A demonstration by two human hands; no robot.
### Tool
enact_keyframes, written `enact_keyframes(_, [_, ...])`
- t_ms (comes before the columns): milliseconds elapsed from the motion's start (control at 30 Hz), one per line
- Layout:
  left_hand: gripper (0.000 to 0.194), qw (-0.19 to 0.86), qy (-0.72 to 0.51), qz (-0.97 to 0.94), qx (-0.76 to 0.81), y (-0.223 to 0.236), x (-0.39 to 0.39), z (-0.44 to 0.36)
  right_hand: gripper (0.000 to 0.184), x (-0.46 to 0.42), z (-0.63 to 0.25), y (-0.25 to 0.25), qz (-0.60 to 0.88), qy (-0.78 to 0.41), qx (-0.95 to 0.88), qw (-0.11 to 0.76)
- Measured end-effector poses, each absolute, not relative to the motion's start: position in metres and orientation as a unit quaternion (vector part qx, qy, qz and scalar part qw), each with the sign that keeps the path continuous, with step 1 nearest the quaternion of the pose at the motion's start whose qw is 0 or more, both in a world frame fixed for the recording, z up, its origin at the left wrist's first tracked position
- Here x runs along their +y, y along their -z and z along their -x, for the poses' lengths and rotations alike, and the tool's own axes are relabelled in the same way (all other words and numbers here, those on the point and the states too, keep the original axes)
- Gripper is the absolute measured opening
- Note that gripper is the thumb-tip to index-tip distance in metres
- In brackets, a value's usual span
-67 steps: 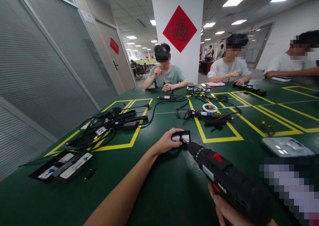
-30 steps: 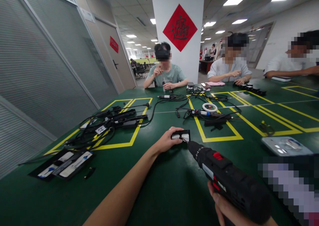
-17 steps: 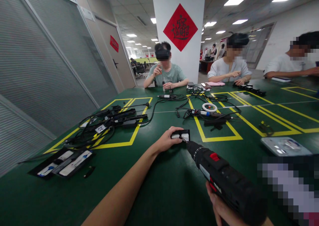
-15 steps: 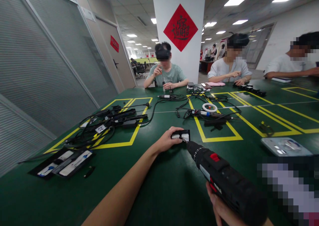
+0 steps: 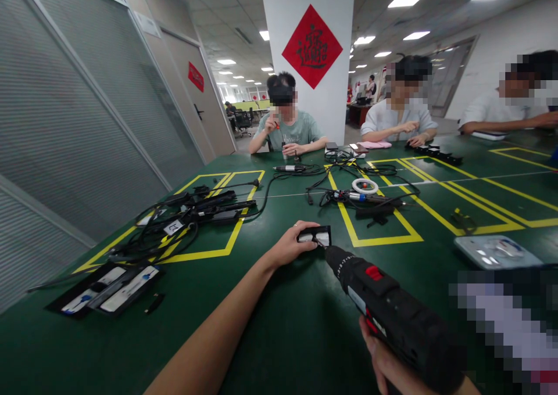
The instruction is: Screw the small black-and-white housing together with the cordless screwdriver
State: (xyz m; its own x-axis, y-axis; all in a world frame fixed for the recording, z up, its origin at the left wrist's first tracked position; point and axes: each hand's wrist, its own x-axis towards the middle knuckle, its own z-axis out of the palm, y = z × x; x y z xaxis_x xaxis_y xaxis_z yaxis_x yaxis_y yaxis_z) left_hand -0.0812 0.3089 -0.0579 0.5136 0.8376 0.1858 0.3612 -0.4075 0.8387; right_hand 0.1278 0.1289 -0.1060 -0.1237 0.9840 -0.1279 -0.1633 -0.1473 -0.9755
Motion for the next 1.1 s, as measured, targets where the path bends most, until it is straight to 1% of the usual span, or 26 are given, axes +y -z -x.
enact_keyframes(133, [0.048, 0.384, -0.31, -0.781, 0.383, 0.057, 0.308, 0.081, 0.039, 0.133, -0.124, 0.115, 0.474, -0.56, -0.458, 0.502])
enact_keyframes(200, [0.047, 0.387, -0.31, -0.78, 0.38, 0.055, 0.308, 0.081, 0.039, 0.135, -0.125, 0.123, 0.486, -0.554, -0.456, 0.499])
enact_keyframes(267, [0.047, 0.391, -0.31, -0.779, 0.379, 0.055, 0.307, 0.081, 0.042, 0.134, -0.127, 0.136, 0.496, -0.581, -0.444, 0.467])
enact_keyframes(367, [0.047, 0.395, -0.309, -0.776, 0.383, 0.054, 0.307, 0.081, 0.055, 0.133, -0.128, 0.153, 0.493, -0.66, -0.406, 0.395])
enact_keyframes(433, [0.048, 0.398, -0.31, -0.773, 0.384, 0.055, 0.308, 0.081, 0.064, 0.132, -0.128, 0.158, 0.494, -0.706, -0.374, 0.343])
enact_keyframes(500, [0.048, 0.402, -0.313, -0.772, 0.381, 0.055, 0.308, 0.082, 0.071, 0.131, -0.127, 0.156, 0.51, -0.721, -0.346, 0.316])
enact_keyframes(600, [0.049, 0.406, -0.315, -0.77, 0.378, 0.056, 0.309, 0.082, 0.078, 0.127, -0.126, 0.141, 0.533, -0.707, -0.328, 0.329])
enact_keyframes(667, [0.049, 0.405, -0.315, -0.771, 0.377, 0.057, 0.309, 0.082, 0.077, 0.123, -0.125, 0.126, 0.534, -0.697, -0.339, 0.337])
enact_keyframes(800, [0.05, 0.397, -0.312, -0.774, 0.381, 0.057, 0.308, 0.081, 0.059, 0.114, -0.125, 0.091, 0.524, -0.668, -0.39, 0.356])
enact_keyframes(867, [0.05, 0.392, -0.311, -0.777, 0.383, 0.056, 0.308, 0.081, 0.055, 0.11, -0.126, 0.074, 0.517, -0.652, -0.407, 0.376])
enact_keyframes(967, [0.05, 0.383, -0.312, -0.778, 0.388, 0.056, 0.307, 0.081, 0.058, 0.109, -0.127, 0.062, 0.513, -0.642, -0.415, 0.391])
enact_keyframes(1100, [0.05, 0.375, -0.313, -0.781, 0.389, 0.056, 0.308, 0.081, 0.065, 0.114, -0.126, 0.071, 0.511, -0.645, -0.418, 0.385])
